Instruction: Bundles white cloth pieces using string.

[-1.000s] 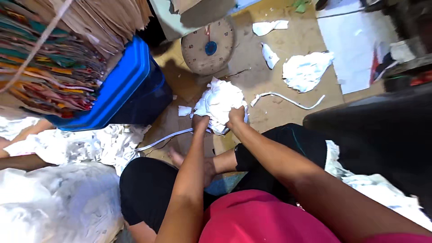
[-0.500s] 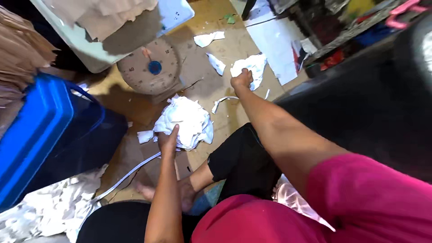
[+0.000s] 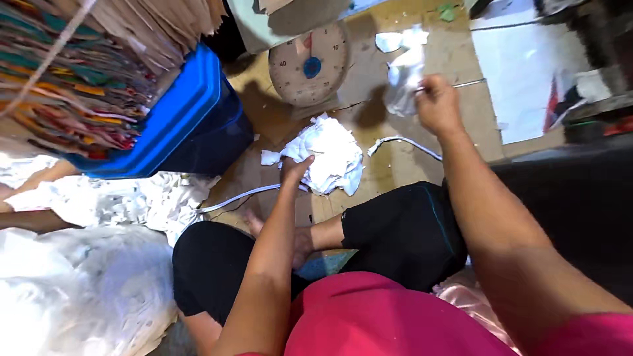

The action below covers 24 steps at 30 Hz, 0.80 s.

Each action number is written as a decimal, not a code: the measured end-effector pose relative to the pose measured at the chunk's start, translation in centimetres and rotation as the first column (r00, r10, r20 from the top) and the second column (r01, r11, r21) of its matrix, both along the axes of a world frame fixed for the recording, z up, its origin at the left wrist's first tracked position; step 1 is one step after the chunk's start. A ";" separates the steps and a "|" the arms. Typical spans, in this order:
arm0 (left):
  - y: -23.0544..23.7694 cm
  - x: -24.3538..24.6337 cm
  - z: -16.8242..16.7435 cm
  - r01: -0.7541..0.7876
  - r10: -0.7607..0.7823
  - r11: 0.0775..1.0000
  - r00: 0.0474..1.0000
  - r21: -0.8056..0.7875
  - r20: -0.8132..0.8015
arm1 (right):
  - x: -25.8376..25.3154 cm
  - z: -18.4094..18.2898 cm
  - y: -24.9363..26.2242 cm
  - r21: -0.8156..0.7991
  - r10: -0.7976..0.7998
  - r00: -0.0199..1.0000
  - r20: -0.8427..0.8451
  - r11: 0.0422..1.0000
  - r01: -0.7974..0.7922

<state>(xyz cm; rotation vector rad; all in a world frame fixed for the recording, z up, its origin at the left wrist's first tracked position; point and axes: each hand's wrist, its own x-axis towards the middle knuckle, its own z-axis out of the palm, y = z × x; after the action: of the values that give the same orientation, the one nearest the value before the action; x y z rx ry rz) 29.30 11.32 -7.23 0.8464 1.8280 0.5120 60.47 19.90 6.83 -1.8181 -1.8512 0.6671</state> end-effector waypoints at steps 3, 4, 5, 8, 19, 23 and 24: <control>-0.1 0.0 0.6 0.012 -0.011 1.000 0.999 -0.022 0.031 | -6.0 -2.3 -3.4 -0.009 0.471 0.872 0.132 0.881 -0.474; 0.0 0.1 0.8 0.024 -0.024 0.999 1.000 -0.040 0.005 | -7.2 -3.9 -4.2 -0.064 0.563 0.808 0.171 0.825 -0.562; 0.1 0.1 0.9 0.032 -0.033 0.997 0.999 -0.067 -0.015 | -8.2 -5.4 -5.0 -0.135 0.628 0.751 0.206 0.778 -0.614; 0.1 0.1 0.4 0.013 -0.014 0.997 1.000 -0.076 -0.019 | -9.3 -7.4 -5.7 -0.285 0.715 0.655 0.245 0.699 -0.656; -2.1 4.6 4.1 -0.057 0.035 0.950 0.997 0.307 0.076 | -7.5 -7.9 -5.8 -0.322 0.683 0.719 0.131 0.715 -0.621; -0.3 6.0 10.5 -0.002 -0.071 0.888 0.987 0.461 0.141 | -4.9 -3.1 -3.6 -0.197 0.132 0.918 -0.375 0.956 -0.219; -0.4 6.1 13.4 -0.026 -0.119 0.855 0.963 0.518 0.243 | -4.2 -1.8 -3.5 -0.168 0.030 0.860 -0.510 0.977 -0.134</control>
<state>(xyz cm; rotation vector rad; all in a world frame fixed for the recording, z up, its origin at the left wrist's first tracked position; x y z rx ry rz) 35.44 10.95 6.15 1.1161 1.4275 1.0678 56.31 16.38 5.07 -1.4839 -1.5493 1.2663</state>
